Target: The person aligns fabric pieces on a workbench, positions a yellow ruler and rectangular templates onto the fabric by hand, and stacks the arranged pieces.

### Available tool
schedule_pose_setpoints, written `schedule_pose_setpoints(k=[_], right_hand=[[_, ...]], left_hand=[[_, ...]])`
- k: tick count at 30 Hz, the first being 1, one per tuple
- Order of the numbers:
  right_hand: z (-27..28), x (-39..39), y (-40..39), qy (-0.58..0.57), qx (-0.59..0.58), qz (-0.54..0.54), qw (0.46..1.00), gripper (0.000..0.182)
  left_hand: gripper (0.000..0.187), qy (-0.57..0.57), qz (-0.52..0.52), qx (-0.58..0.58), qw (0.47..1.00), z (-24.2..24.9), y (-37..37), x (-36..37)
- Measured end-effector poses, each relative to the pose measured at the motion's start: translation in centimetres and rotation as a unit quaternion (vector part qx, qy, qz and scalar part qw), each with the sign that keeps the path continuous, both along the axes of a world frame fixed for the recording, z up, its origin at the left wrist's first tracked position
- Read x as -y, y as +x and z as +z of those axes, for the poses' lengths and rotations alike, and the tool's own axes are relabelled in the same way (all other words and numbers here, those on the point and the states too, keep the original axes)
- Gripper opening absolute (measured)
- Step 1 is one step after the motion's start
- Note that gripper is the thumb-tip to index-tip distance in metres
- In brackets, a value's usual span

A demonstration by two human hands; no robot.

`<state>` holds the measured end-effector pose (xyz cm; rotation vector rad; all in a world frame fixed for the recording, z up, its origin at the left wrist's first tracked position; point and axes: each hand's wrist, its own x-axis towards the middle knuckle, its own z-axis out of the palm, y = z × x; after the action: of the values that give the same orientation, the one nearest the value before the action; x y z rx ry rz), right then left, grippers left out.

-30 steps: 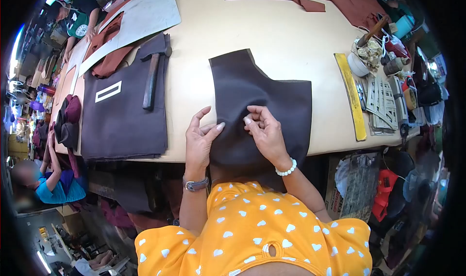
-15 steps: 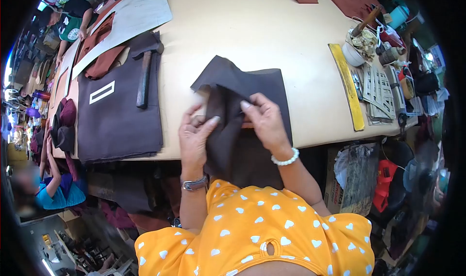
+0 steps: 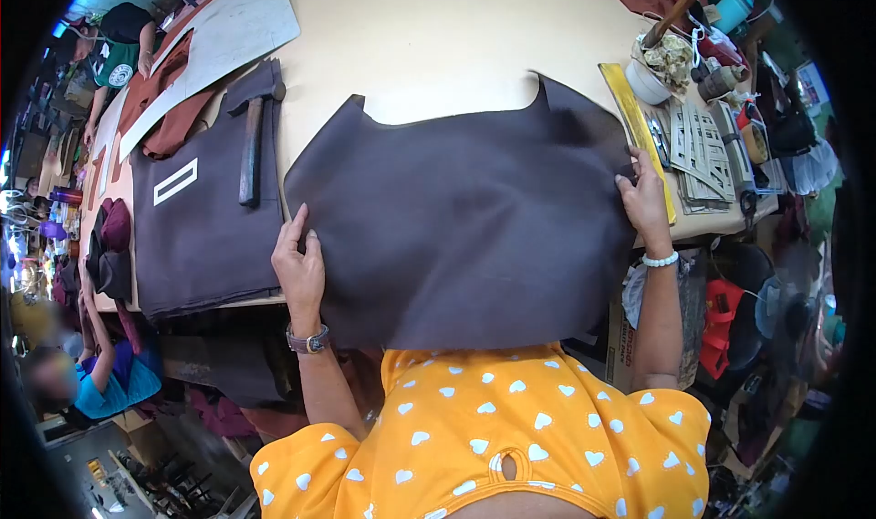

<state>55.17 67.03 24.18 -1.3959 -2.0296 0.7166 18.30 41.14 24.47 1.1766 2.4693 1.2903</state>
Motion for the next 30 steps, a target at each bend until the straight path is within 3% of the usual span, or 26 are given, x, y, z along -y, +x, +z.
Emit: schedule_pose_setpoints(k=[2,5,11,13,14,17,18,21,22,26,30], right_hand=[[0.1,0.7,0.0,0.112,0.097,-0.011,0.989,0.048],[-0.1,2.0,-0.4,0.215,0.154,-0.033,0.964,0.054],[-0.5,3.2,1.4,0.271,0.170,-0.001,0.947,0.057],[-0.4,3.7,1.6,0.247,0.213,-0.045,0.944,0.053],[-0.2,4.0,1.7,0.235,0.234,-0.067,0.941,0.051],[1.0,4.7,0.7,0.389,0.303,-0.061,0.868,0.042],[0.7,5.2,0.5,0.317,0.260,-0.049,0.911,0.038],[0.3,6.8,-0.8,0.263,0.189,0.018,0.946,0.047],[0.0,7.3,-1.1,0.239,0.196,0.030,0.951,0.050],[-1.0,9.0,-0.4,0.183,0.219,0.060,0.957,0.059],[-1.1,10.4,0.8,0.189,0.225,0.064,0.954,0.057]], left_hand=[[0.037,-0.022,-0.002,-0.008,1.000,0.2,0.0,0.0],[0.039,-0.029,-0.023,-0.031,0.999,0.2,-0.2,0.1],[0.041,-0.040,-0.051,-0.052,0.997,0.6,0.4,0.6],[0.041,-0.071,-0.041,-0.033,0.996,1.1,1.0,0.9],[0.042,-0.089,-0.032,-0.087,0.992,0.9,1.3,0.9],[0.045,-0.121,-0.018,-0.222,0.967,0.6,2.0,0.4],[0.045,-0.121,-0.021,-0.248,0.961,0.5,2.0,-0.1],[0.050,-0.102,-0.037,-0.264,0.958,0.5,2.6,-2.6],[0.052,-0.093,-0.046,-0.258,0.960,0.4,3.1,-3.3],[0.062,-0.230,-0.093,-0.229,0.941,-1.0,4.8,-3.5],[0.061,-0.230,-0.098,-0.226,0.942,-0.8,6.3,-1.6]])
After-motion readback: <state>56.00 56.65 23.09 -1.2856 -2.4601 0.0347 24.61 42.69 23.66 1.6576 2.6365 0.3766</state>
